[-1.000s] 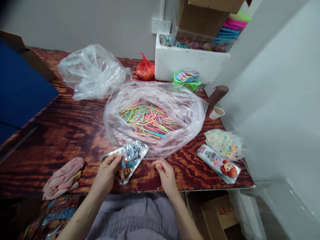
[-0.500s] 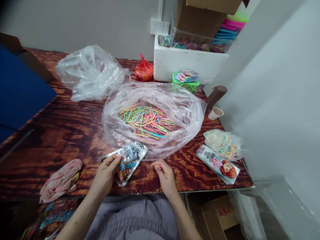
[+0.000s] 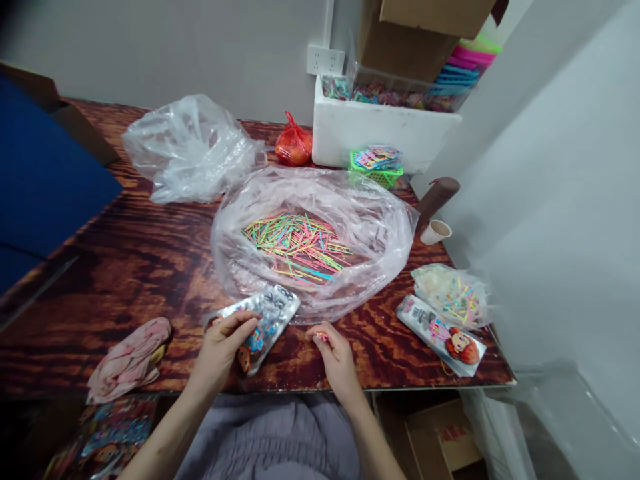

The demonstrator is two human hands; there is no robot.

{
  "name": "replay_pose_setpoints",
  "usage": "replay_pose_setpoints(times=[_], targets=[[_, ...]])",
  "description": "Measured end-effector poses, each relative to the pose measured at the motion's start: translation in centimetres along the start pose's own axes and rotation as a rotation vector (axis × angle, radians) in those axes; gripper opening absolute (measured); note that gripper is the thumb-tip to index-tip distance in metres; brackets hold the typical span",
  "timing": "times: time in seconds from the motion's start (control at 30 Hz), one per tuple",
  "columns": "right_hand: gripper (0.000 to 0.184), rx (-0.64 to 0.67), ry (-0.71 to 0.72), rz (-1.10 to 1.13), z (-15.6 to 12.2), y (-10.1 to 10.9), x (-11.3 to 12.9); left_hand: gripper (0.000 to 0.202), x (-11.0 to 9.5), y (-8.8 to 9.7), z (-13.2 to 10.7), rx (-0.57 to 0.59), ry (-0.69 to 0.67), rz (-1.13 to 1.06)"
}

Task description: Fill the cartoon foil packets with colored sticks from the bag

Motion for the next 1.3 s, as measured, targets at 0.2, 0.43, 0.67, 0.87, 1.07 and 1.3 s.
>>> replay_pose_setpoints(times=[0.2,0.43,0.67,0.87,1.07,1.3], targets=[[0.012,-0.145,0.005,0.557,4.7,-1.1,6.9,0.025,-1.1,-1.4,-0.9,0.129,-0.123,0.204],[0.015,0.017,-0.121,0.888,8.1,-5.2,9.3,0.032,-1.1,-1.5,-1.9,0.173,-0.112,0.232],[0.018,-0.019,-0.194,0.759,5.6,-7.4,8.2,0.022,-1.2,-1.4,-2.2,0.195,-0.082,0.046],[0.018,-0.065,-0.197,0.777,5.8,-7.0,7.8,0.03,-0.6,-0.8,-2.1,0.159,-0.082,0.054],[0.019,-0.1,-0.213,0.882,7.7,-6.1,7.8,0.018,-1.1,-0.8,-2.6,0.07,-0.217,0.211],[0.02,-0.02,-0.208,0.793,7.1,-7.1,8.0,0.024,-1.2,-1.3,-2.3,0.074,-0.127,0.109]])
Point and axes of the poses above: each hand's wrist, its own z-axis towards the middle knuckle, its own y-axis out of the back of the hand, x = y × z, the point moved 3 cm from there along z, towards the middle knuckle, and after that the axes turned 4 degrees about y, right-handed, at the moved point
